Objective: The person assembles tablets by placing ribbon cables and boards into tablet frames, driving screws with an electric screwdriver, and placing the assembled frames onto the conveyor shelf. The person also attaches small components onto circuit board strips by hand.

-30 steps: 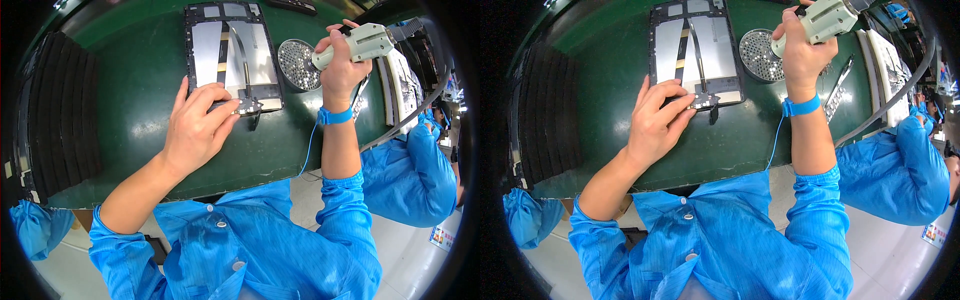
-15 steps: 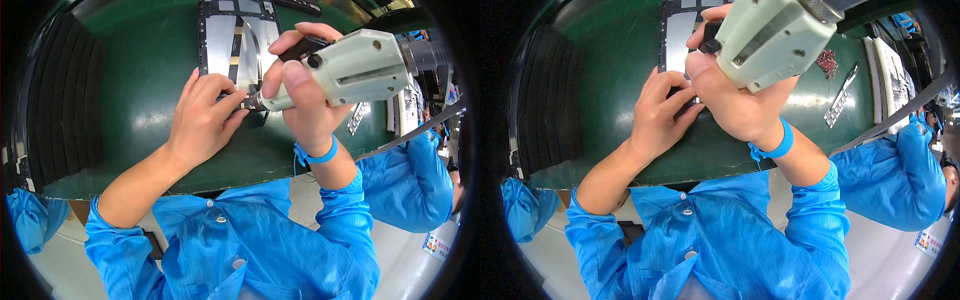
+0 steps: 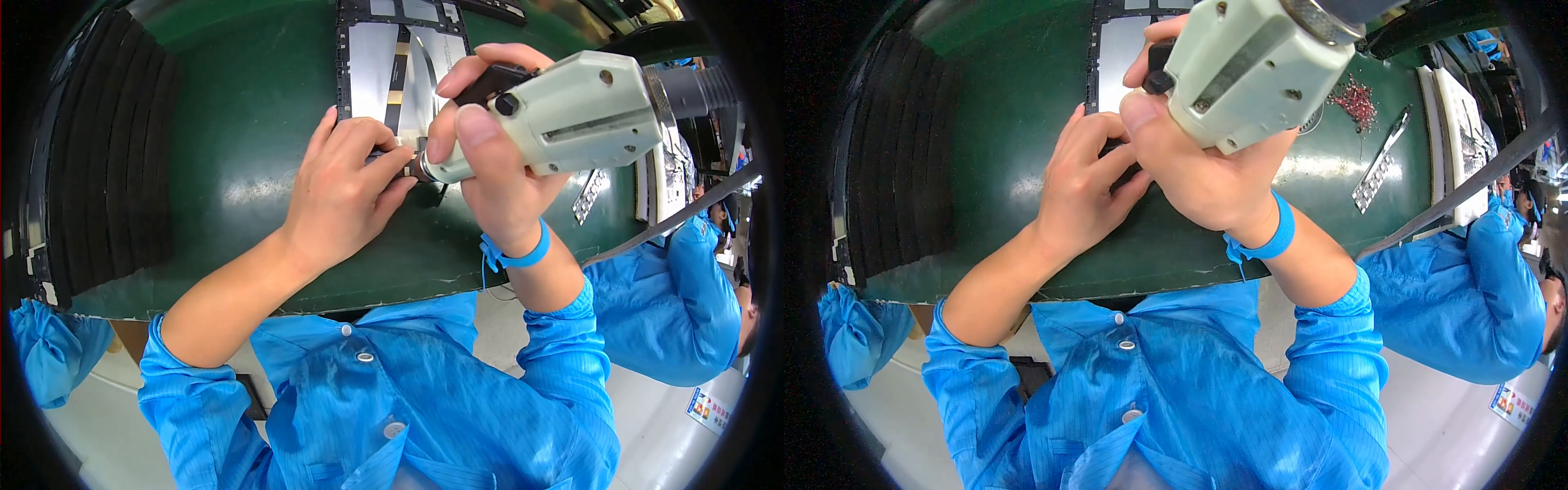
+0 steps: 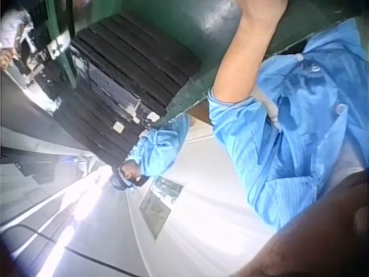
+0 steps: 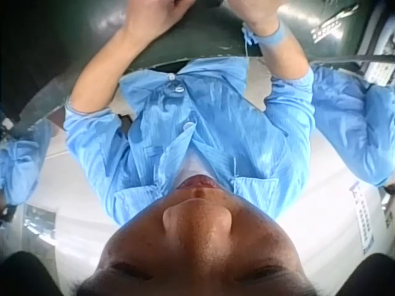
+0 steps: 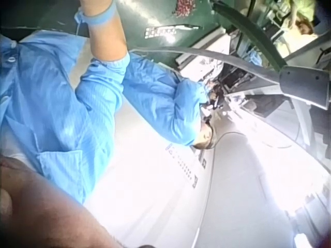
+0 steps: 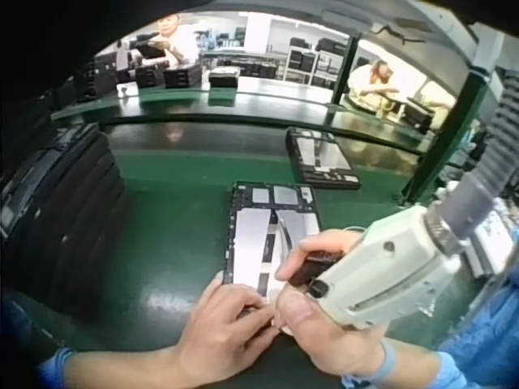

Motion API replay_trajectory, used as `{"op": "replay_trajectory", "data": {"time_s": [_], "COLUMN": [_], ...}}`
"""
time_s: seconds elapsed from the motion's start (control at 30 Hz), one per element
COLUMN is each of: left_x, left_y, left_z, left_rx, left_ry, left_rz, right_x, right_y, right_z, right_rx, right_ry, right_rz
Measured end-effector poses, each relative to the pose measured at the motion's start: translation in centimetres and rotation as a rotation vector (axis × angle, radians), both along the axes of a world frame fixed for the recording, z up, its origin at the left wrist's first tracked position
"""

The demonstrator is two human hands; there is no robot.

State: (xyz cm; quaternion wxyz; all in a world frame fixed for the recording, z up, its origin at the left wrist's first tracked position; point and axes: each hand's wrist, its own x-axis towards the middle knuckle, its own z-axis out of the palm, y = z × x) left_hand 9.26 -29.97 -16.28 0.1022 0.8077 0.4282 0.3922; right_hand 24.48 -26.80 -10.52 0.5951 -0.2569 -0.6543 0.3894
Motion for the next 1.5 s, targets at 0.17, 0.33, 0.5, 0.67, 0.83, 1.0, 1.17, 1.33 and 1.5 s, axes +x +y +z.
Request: {"op": "replay_trajectory", "data": {"time_s": [0.17,0.33,0.5,0.67,0.83,1.0,1.17,1.33,1.5], "left_x": [0.3,0.6,0.6,-1.9,-6.2,-8.8,0.8,0.9,4.2], "left_y": [0.0,0.1,-0.2,0.5,11.0,19.0,22.4,30.7,34.4], "left_z": [0.3,0.7,1.0,1.5,0.5,0.6,1.9,1.3,-1.1], "left_rx": [0.012,-0.027,0.086,0.043,0.171,0.408,0.059,-0.525,-0.519], "left_ry": [0.009,0.015,0.107,0.221,0.22,0.442,0.156,0.212,0.207], "left_rz": [0.015,0.045,0.085,0.191,0.437,0.747,0.464,0.709,0.73], "right_x": [0.1,0.2,1.0,4.6,7.3,8.8,9.3,6.1,7.3], "right_y": [0.2,0.2,0.0,1.5,4.8,5.3,4.8,4.8,2.6], "right_z": [-0.3,-0.6,0.3,3.8,6.2,6.9,4.5,1.1,0.8], "right_rx": [0.037,-0.031,-0.021,0.056,0.165,0.154,0.044,0.095,-0.025], "right_ry": [-0.022,-0.006,0.047,0.264,0.22,0.237,0.182,-0.049,-0.206], "right_rz": [0.001,0.028,0.046,-0.073,-0.256,-0.283,-0.324,-0.298,-0.394]}}
